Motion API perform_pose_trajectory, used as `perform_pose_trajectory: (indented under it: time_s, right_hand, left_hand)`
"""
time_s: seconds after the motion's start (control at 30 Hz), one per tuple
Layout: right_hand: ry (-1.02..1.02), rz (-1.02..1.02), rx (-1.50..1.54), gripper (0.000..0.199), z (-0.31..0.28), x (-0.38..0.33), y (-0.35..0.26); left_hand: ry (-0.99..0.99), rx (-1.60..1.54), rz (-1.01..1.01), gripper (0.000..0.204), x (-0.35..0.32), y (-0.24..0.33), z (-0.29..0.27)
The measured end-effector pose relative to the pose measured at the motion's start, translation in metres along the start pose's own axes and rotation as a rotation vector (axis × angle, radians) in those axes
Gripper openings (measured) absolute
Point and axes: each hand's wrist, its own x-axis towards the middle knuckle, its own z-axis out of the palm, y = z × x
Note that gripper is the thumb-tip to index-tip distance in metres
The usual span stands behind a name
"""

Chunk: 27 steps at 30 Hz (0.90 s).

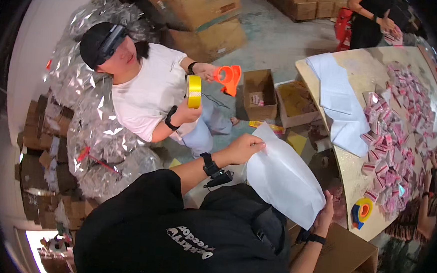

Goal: Packing small pink product boxes into a shipping carton at a manufacturing facility.

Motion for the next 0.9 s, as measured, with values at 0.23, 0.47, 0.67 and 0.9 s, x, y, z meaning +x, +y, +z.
perform_pose_trajectory:
  time_s: [0.23,0.47,0.67,0.9]
  right_hand:
    - [-0.217,0.328,-0.066,0.067,0.025,0.01,0.03]
    - [-0.363,0.252,-0.373,0.054,0.026,0.053,0.02]
    - [-0.488,0.299,-0.339,0.056,0.048,0.096,-0.019]
    - [-0.555,0.068,-0.402,0.04,0.045,0.089,-0.067]
  left_hand:
    - [0.101,0.056,-0.046,0.024,-0.025,-0.01,0.007]
    - [0.268,0.012,-0.069,0.026,-0.063,-0.016,0.001]
    - [0.352,0.08,-0.286,0.032,-0.1,0.005,-0.006]
    - [0.493,0.056,-0.008,0.034,-0.092,-0.03,0.02]
